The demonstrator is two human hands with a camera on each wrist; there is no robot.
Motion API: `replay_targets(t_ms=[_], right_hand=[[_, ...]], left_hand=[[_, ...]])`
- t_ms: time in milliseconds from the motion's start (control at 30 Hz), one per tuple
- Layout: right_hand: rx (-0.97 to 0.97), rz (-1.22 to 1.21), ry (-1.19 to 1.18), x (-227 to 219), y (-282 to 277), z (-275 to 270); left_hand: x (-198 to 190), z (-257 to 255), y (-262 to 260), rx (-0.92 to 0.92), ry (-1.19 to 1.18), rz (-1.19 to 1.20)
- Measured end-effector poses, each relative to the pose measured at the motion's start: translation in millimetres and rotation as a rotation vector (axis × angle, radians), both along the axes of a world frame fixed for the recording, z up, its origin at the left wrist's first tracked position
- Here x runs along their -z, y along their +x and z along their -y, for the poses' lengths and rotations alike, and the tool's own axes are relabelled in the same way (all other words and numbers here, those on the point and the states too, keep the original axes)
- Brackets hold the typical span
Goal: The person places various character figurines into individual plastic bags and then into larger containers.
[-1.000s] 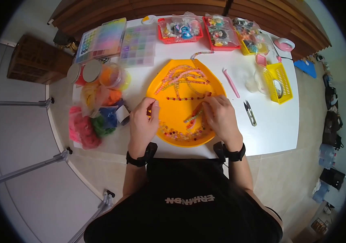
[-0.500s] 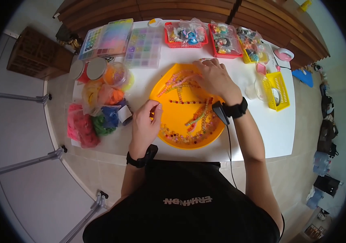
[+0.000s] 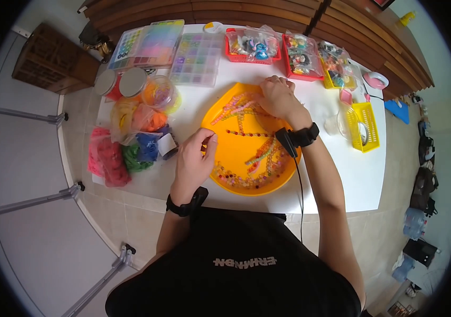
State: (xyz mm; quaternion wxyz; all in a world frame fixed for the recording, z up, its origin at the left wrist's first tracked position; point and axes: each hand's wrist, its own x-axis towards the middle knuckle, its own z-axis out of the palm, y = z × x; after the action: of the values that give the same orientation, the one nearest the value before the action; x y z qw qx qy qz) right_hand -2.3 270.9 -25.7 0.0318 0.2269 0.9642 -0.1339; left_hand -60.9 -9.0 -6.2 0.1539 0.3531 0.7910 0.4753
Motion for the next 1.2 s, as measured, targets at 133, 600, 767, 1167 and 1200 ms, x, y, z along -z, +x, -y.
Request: replay_targets(t_ms=[133, 600, 767, 1167, 1200], right_hand=[[-0.030, -0.124, 0.005, 8, 9, -2], [-0.163, -0.519, -0.187, -7, 19, -5], [-0.129, -0.601, -0.263, -25, 24, 8], [-0.252, -0.441, -0.643, -58, 34, 24], [-0.255, -0.433, -0.609, -52, 31, 21]], left_hand=[[-1, 0, 0, 0.007, -0.004, -0.020], [6, -1, 3, -0.001, 0.034, -0.048], [8, 0, 2, 0.006, 0.049, -0.063], [6, -1, 3, 0.005, 0.018, -0.040], [6, -1, 3, 0.008, 0.016, -0.038]])
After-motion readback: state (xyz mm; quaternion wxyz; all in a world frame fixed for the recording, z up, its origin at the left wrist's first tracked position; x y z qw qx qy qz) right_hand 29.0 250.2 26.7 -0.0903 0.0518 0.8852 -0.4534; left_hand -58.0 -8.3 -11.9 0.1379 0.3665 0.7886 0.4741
